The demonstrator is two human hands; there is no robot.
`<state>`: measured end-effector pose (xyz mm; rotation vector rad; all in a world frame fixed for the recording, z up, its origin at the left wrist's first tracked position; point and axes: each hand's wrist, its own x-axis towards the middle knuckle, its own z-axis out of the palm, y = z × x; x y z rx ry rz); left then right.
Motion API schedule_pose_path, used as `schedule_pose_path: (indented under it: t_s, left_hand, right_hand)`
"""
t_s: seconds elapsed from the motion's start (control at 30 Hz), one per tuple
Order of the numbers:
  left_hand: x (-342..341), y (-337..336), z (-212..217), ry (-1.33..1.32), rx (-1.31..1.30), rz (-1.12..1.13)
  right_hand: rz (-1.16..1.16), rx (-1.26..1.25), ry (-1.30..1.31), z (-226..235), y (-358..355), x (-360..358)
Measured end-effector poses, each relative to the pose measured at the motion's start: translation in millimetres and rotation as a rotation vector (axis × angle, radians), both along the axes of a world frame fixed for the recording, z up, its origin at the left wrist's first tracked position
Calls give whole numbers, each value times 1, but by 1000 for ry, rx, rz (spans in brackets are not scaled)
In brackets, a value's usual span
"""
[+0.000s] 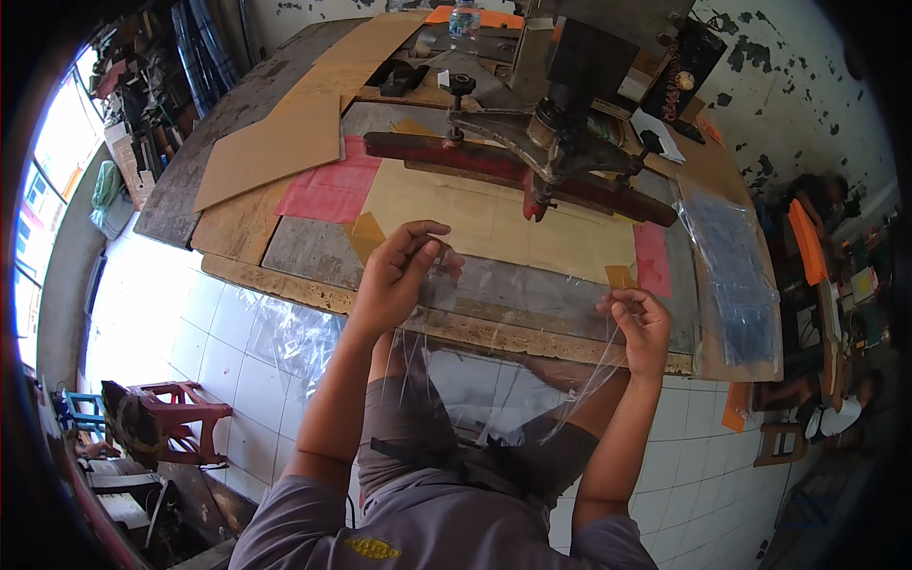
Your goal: The person aligns a plastic bag on a wooden workbench, uses a mechanical heat sealer to bond the edges by applying pressure, and folds the plastic sheet.
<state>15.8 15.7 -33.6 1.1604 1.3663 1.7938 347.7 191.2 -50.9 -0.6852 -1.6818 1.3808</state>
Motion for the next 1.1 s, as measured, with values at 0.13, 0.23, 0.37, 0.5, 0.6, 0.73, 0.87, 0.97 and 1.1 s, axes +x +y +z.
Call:
schedule_pose_path:
  t_s: [0.13,0.23,0.37,0.5,0.6,0.73,0.87,0.97,1.1]
  left_hand:
    - [0,0,0,-19,-8,-22]
    - [0,0,0,7,-21,-25]
    - [-2,0,-4,22,-2,-16]
    - [-1,1,-3,-15,-3,-24]
    - [-1,1,-3,-37,-5,-35]
    - [-1,0,-1,-37,-18,-24]
    - [-5,-2,-2,76,-1,44]
    - [-4,1,-3,92,12,84]
    - [-2,0,-3,35,69,72]
  right_hand:
    - [-109,54,10,-4,1,-1]
    - [-172,108,17,-3,1,-3]
    - [-172,118,1,-2,-1,-6]
    - [-178,123,-17,0,-2,-6]
    - [-175,108,-14,-2,-2,-4]
    - [-160,97,11,-2,-2,-5]
    - [-169,163,-9,6,-9,-11]
    - [-149,232,-15,10,-10,-9]
    - [-27,442,-151,22,-8,-4]
